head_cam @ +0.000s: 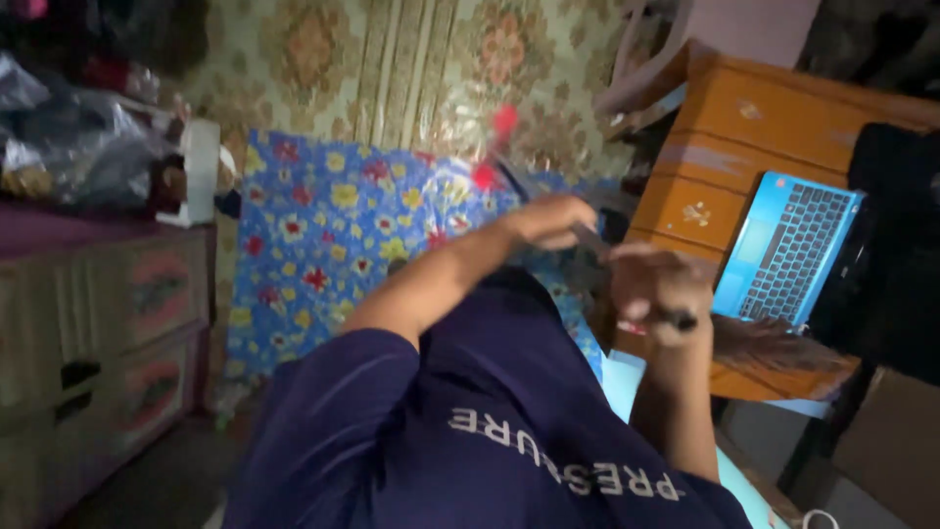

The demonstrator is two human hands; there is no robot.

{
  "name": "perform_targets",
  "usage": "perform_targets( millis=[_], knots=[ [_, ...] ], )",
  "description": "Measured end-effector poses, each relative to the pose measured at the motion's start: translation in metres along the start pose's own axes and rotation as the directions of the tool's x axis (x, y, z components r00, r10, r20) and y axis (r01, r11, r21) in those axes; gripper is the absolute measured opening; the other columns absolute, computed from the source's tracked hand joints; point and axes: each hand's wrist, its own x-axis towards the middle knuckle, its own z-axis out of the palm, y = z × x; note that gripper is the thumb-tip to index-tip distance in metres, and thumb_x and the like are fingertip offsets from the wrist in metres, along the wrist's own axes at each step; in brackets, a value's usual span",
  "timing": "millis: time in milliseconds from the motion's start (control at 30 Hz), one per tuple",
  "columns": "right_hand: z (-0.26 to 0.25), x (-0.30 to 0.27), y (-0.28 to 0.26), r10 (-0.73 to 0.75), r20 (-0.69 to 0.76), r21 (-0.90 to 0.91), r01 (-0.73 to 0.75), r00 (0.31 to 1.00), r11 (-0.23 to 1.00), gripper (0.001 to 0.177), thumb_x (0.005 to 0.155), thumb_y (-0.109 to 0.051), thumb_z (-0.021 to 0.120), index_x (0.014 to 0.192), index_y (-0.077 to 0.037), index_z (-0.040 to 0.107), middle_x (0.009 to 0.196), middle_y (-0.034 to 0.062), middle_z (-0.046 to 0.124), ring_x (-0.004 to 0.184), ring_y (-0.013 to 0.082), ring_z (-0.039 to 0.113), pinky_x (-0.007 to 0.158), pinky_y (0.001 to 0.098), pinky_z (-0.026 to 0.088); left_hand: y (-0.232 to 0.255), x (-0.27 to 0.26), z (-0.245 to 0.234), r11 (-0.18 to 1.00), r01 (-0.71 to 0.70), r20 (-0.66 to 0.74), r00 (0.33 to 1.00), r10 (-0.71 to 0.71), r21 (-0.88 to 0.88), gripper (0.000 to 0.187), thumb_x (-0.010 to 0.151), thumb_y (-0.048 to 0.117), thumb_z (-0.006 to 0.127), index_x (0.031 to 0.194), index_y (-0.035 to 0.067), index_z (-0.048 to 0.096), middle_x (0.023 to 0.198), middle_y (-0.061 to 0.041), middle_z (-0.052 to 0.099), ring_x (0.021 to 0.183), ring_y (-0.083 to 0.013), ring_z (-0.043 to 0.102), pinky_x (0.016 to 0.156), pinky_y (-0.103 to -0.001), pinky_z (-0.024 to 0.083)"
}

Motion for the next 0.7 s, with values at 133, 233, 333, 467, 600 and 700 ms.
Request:
perform_targets(
  millis=[133,233,333,467,600,700],
  knots=[
    [0.006,-0.034,0.077,0.228,-0.133,-0.150,-0.247,0.964,0.957,0.030,0.101,-0.025,0.070,0.084,-0.002,0.062,0.087,0.0099,0.067,0.094,0.0299,0.069,0.099,0.0510,0.055,-0.090,-0.062,-0.031,0.973,-0.107,-0.202,0.968,0.149,0.206,0.027,0.073,0.023,0.068,0.094,0.006,0.069,0.090,-0.020,0.069,0.087,-0.0437,0.066,0.073,-0.051,0.051],
    [0.032,-0.009,0.105,0.400,-0.021,-0.237,-0.393,0.916,0.889,0.019,0.103,-0.016,0.066,0.101,0.003,0.070,0.105,0.0136,0.073,0.112,0.0336,0.068,0.113,0.0508,0.047,-0.126,-0.110,-0.067,0.831,0.545,-0.320,0.811,-0.490,0.109,0.024,0.092,0.032,0.066,0.102,0.012,0.074,0.109,-0.019,0.072,0.103,-0.0362,0.070,0.089,-0.045,0.054],
    [0.049,0.017,0.101,0.466,0.077,-0.195,-0.445,0.882,0.874,0.014,0.102,-0.011,0.068,0.102,0.003,0.069,0.110,0.0136,0.072,0.119,0.0342,0.066,0.109,0.0465,0.047,-0.146,-0.136,-0.092,0.576,0.661,-0.364,0.749,-0.554,0.481,0.021,0.076,0.020,0.068,0.094,0.011,0.075,0.105,-0.023,0.070,0.101,-0.0413,0.068,0.085,-0.049,0.054],
    [0.043,0.047,0.051,0.487,-0.002,-0.276,-0.469,0.873,0.839,0.012,0.099,-0.011,0.071,0.096,0.001,0.069,0.105,0.0128,0.073,0.113,0.0305,0.069,0.112,0.0484,0.047,-0.066,-0.119,-0.116,0.794,0.420,-0.251,0.906,-0.340,0.439,0.018,0.082,0.032,0.072,0.084,0.014,0.073,0.086,-0.018,0.071,0.085,-0.0420,0.068,0.073,-0.053,0.052],
    [0.060,0.110,-0.030,0.316,0.018,-0.430,-0.278,0.949,0.859,0.021,0.084,-0.021,0.074,0.075,-0.005,0.065,0.080,0.0077,0.070,0.091,0.0280,0.074,0.114,0.0511,0.044,0.002,-0.060,-0.110,0.945,-0.041,0.021,0.999,0.036,0.325,0.012,0.080,0.025,0.071,0.075,0.014,0.069,0.073,-0.016,0.068,0.073,-0.0400,0.067,0.064,-0.052,0.051],
    [0.084,0.150,-0.037,0.182,0.158,-0.429,-0.098,0.971,0.898,0.021,0.087,-0.016,0.072,0.072,-0.004,0.065,0.076,0.0105,0.068,0.086,0.0313,0.073,0.111,0.0552,0.043,0.018,-0.031,-0.099,0.987,-0.125,0.104,0.988,0.114,0.104,0.018,0.075,0.021,0.068,0.066,0.007,0.060,0.064,-0.017,0.061,0.063,-0.0380,0.062,0.058,-0.050,0.046]
  ],
)
